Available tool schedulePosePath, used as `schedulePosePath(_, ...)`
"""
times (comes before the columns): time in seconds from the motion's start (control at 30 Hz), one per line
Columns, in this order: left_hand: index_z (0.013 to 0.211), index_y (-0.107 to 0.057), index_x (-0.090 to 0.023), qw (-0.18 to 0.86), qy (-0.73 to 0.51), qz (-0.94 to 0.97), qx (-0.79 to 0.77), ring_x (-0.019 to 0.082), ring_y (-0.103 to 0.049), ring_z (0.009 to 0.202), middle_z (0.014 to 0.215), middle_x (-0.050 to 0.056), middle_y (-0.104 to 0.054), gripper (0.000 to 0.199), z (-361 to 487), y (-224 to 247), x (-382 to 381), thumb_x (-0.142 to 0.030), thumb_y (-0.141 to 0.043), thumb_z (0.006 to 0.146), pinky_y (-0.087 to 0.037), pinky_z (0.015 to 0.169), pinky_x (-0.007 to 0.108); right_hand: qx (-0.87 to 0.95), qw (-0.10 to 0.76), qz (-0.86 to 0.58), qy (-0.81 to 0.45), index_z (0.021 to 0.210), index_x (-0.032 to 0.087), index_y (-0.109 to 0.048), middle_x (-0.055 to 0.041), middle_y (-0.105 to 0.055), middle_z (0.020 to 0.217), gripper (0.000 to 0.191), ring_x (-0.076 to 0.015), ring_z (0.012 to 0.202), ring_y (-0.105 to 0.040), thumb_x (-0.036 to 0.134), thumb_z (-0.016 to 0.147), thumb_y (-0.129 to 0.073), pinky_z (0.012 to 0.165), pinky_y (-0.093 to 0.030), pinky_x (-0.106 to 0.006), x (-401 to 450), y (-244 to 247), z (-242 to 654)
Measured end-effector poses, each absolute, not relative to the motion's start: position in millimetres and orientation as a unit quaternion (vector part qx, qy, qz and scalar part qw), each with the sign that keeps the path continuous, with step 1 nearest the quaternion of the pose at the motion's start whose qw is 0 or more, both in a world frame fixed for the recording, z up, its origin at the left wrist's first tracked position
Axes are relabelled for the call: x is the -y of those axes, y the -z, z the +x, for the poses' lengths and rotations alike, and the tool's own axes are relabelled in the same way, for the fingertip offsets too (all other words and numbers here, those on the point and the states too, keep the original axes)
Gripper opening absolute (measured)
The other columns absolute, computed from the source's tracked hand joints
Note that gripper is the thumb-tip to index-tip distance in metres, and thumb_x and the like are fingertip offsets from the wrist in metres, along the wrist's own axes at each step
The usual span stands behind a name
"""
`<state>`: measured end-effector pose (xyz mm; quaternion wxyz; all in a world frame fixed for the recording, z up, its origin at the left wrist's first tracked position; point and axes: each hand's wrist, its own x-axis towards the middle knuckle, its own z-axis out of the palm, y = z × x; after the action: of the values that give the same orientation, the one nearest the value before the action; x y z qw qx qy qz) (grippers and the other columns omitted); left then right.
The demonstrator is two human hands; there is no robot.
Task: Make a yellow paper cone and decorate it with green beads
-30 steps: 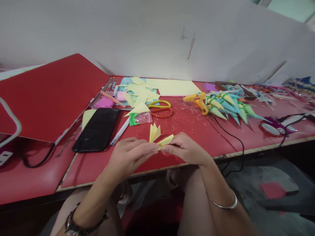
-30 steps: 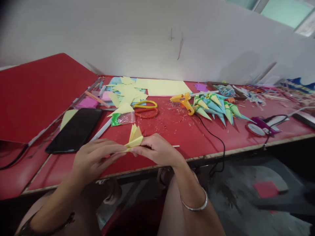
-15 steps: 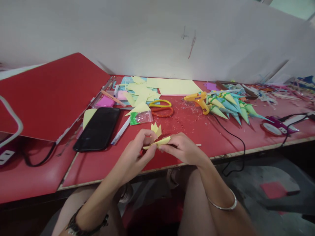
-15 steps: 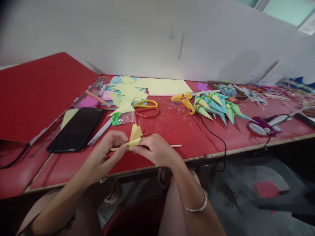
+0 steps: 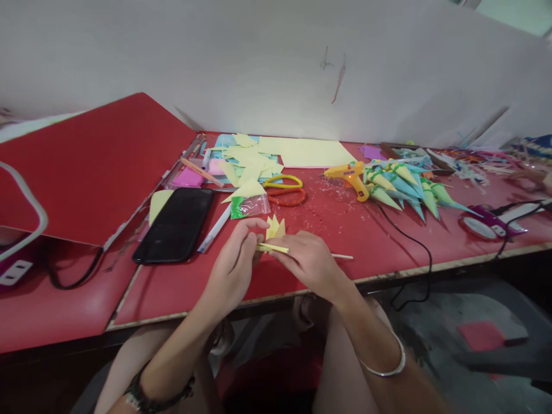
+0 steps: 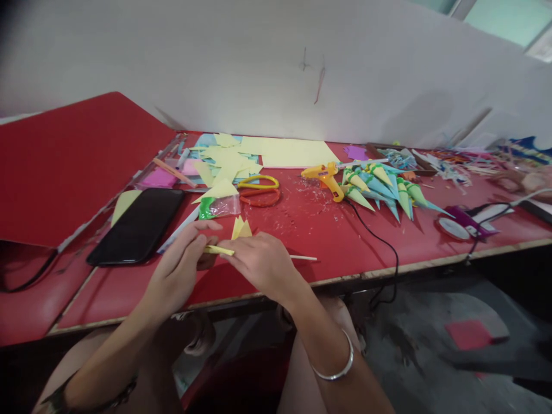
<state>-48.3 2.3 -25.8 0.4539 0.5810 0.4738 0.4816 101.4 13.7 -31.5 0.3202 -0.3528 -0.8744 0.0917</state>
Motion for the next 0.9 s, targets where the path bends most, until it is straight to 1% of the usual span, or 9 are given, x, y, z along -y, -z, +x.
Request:
schedulePosePath(0.1,0.096,-0.049,-0.018,0.484,-0.494,0.549,-0.469,0.008,-0.028,0.042,0.055,-0.007,-0.032,0.019,-49,25,-5,-0.026,-0.035,0.086,-0.028,0.040,0.018,0.884,0.305,-0.354,-0.014,0.103,0.017,-0.063,-0.0042,-0.069,0.081,0.033,-0.0130,0.070,-0.057,0.024,0.094,-0.032,0.063,-0.036,-0.026,-14,34,99)
schedulePosePath(0.23,0.098,-0.050,-0.017,0.531,-0.501,0.507,-0.459,0.007,-0.021,0.040,0.049,-0.009,-0.023,0.021,-51,26,-7,-0.025,-0.036,0.085,-0.021,0.038,0.017,0.894,0.283,-0.341,0.070,0.117,0.023,-0.056,0.0003,-0.063,0.068,0.033,-0.0111,0.062,-0.051,0.019,0.094,-0.032,0.060,-0.031,-0.027,-13,37,98)
schedulePosePath(0.3,0.099,-0.051,-0.016,0.556,-0.499,0.483,-0.457,0.006,-0.019,0.040,0.049,-0.010,-0.020,0.022,-51,27,-8,-0.025,-0.038,0.083,-0.020,0.038,0.017,0.896,0.279,-0.331,0.102,0.119,0.025,-0.054,0.0014,-0.063,0.068,0.034,-0.0105,0.061,-0.049,0.018,0.094,-0.032,0.060,-0.030,-0.027,-12,38,97)
schedulePosePath(0.47,0.100,-0.052,-0.015,0.602,-0.496,0.420,-0.464,0.005,-0.021,0.038,0.047,-0.010,-0.024,0.026,-51,28,-9,-0.027,-0.045,0.078,-0.020,0.037,0.015,0.881,0.295,-0.332,0.163,0.115,0.022,-0.058,-0.0008,-0.063,0.071,0.031,-0.0124,0.067,-0.050,0.015,0.092,-0.037,0.064,-0.031,-0.028,-9,38,95)
schedulePosePath(0.63,0.100,-0.051,-0.015,0.631,-0.480,0.368,-0.486,0.004,-0.020,0.036,0.043,-0.012,-0.024,0.029,-49,26,-8,-0.024,-0.048,0.072,-0.020,0.036,0.015,0.866,0.313,-0.338,0.192,0.105,0.019,-0.062,-0.0018,-0.064,0.072,0.028,-0.0130,0.067,-0.051,0.016,0.092,-0.039,0.060,-0.031,-0.029,-6,38,90)
schedulePosePath(0.73,0.102,-0.050,-0.017,0.631,-0.460,0.385,-0.492,0.005,-0.019,0.035,0.043,-0.012,-0.024,0.031,-49,25,-8,-0.026,-0.047,0.073,-0.020,0.036,0.015,0.865,0.328,-0.340,0.170,0.105,0.018,-0.063,-0.0027,-0.067,0.081,0.027,-0.0128,0.069,-0.055,0.018,0.092,-0.039,0.059,-0.034,-0.028,-6,37,90)
schedulePosePath(0.8,0.101,-0.051,-0.017,0.599,-0.442,0.445,-0.497,0.006,-0.020,0.035,0.044,-0.011,-0.023,0.028,-52,24,-8,-0.031,-0.042,0.078,-0.020,0.036,0.016,0.865,0.340,-0.355,0.102,0.105,0.017,-0.063,-0.0033,-0.069,0.085,0.027,-0.0125,0.072,-0.058,0.019,0.092,-0.040,0.061,-0.037,-0.026,-7,36,93)
schedulePosePath(0.83,0.098,-0.052,-0.018,0.557,-0.435,0.497,-0.503,0.007,-0.024,0.035,0.045,-0.010,-0.026,0.027,-54,24,-8,-0.034,-0.040,0.080,-0.022,0.037,0.017,0.862,0.349,-0.364,0.047,0.104,0.018,-0.063,-0.0032,-0.069,0.085,0.026,-0.0122,0.074,-0.059,0.019,0.091,-0.040,0.062,-0.039,-0.025,-8,34,95)
schedulePosePath(0.9,0.093,-0.054,-0.018,0.421,-0.408,0.627,-0.513,0.010,-0.038,0.041,0.051,-0.006,-0.041,0.027,-60,25,-9,-0.037,-0.037,0.083,-0.030,0.043,0.020,0.845,0.376,-0.371,-0.085,0.102,0.019,-0.065,-0.0028,-0.070,0.088,0.024,-0.0115,0.078,-0.061,0.020,0.090,-0.044,0.066,-0.043,-0.022,-11,31,102)
